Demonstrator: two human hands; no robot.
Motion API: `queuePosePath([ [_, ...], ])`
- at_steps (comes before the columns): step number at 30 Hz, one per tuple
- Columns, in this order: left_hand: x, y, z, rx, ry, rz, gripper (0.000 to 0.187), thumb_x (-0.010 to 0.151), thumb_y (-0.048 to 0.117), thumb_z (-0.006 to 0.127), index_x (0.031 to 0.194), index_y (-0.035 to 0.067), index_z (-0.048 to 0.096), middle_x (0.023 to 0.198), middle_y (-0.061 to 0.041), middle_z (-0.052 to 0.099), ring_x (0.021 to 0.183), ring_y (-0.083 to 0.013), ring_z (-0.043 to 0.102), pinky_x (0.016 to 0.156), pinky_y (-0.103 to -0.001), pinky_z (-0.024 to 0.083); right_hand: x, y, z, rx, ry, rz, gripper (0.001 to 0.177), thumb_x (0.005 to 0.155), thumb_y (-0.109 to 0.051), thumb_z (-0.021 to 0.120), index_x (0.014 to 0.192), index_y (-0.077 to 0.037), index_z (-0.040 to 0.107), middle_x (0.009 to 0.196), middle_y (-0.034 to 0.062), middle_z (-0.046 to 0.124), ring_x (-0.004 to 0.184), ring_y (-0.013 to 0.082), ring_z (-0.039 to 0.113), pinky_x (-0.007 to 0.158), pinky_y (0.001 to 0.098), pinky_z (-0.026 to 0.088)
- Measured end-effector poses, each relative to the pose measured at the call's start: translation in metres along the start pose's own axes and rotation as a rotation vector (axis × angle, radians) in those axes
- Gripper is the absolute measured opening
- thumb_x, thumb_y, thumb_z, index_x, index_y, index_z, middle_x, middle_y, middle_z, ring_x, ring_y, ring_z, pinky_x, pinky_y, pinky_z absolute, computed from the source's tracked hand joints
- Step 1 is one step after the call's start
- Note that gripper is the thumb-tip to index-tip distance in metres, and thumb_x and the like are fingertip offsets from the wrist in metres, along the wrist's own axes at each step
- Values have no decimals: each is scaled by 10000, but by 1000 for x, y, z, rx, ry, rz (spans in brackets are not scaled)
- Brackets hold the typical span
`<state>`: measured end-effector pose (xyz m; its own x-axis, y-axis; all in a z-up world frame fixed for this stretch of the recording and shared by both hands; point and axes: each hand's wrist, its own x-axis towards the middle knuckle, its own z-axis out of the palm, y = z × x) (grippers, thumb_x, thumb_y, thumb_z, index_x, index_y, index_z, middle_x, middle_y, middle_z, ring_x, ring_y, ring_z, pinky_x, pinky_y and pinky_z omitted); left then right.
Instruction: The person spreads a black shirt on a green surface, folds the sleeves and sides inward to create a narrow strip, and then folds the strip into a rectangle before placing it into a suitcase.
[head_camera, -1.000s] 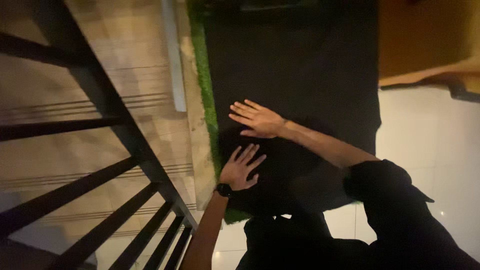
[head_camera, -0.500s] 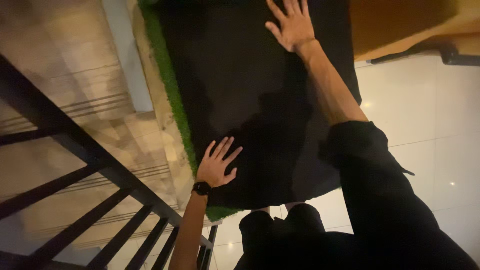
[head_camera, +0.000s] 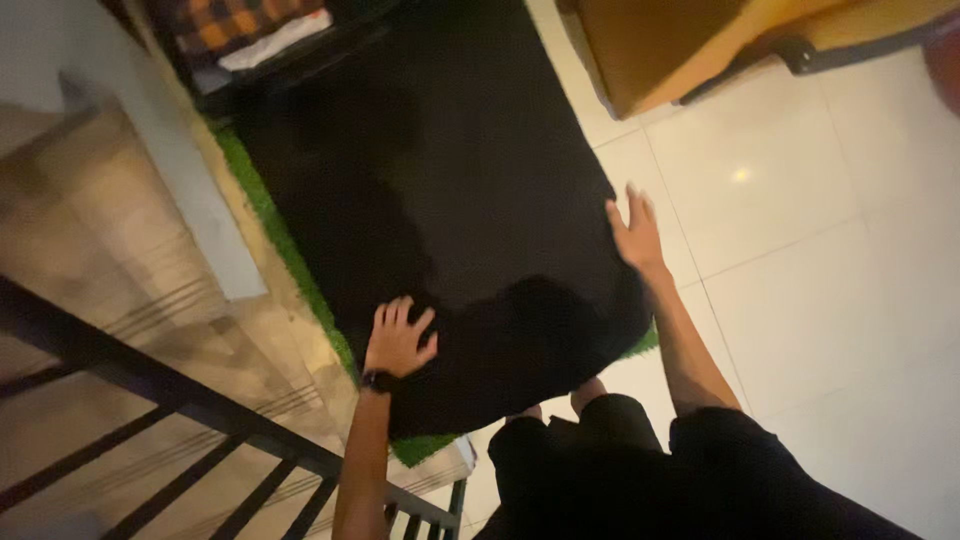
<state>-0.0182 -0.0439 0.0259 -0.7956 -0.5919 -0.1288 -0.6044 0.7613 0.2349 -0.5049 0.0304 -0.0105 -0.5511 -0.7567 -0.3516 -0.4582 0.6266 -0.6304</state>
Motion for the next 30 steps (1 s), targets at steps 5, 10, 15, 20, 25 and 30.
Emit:
queuePosePath([
  [5,151,38,13,119,33,132,407,1000,338,621,1365,159,631,1391,-205,566,1281,-335,517,1126,-575,380,-52,122,17,688,-571,564,759,1102,-569,308,1563,22,423,1599,230,442,1457,340,453,1212,439,346],
  [10,315,157,20,157,164,310,376,989,330,633,1296,114,624,1499,-181,532,1390,-329,469,1155,-521,336,-62,156,37,777,-581,562,615,1082,-437,372,1504,-5,491,1507,187,524,1369,294,510,1150,407,390],
  [15,412,252,54,498,-91,312,397,1009,293,531,1344,109,642,1385,-160,601,1408,-320,449,1205,-542,144,-72,177,51,879,-490,534,457,1056,-271,452,1429,-40,577,1394,133,626,1260,236,582,1072,368,447],
  [20,440,281,85,457,-784,-18,312,1052,217,490,1237,138,728,1282,-133,718,1318,-349,580,1204,-644,73,-79,201,46,1138,-149,500,192,1065,-168,593,1123,6,648,1084,86,688,970,193,617,852,328,509],
  [25,453,264,142,-75,-643,-204,302,1008,114,572,1284,146,689,1242,-156,738,1191,-319,687,1119,-551,381,-85,209,24,1563,-6,505,157,1013,-38,665,1101,-119,563,1022,35,622,911,175,602,740,325,485],
  [30,489,250,150,-569,-508,-169,587,697,115,822,1242,115,605,1174,-158,697,1145,-338,658,970,-402,522,-75,175,-19,1842,1,662,239,949,-180,611,1156,-60,617,1113,141,723,1017,250,683,853,367,580],
])
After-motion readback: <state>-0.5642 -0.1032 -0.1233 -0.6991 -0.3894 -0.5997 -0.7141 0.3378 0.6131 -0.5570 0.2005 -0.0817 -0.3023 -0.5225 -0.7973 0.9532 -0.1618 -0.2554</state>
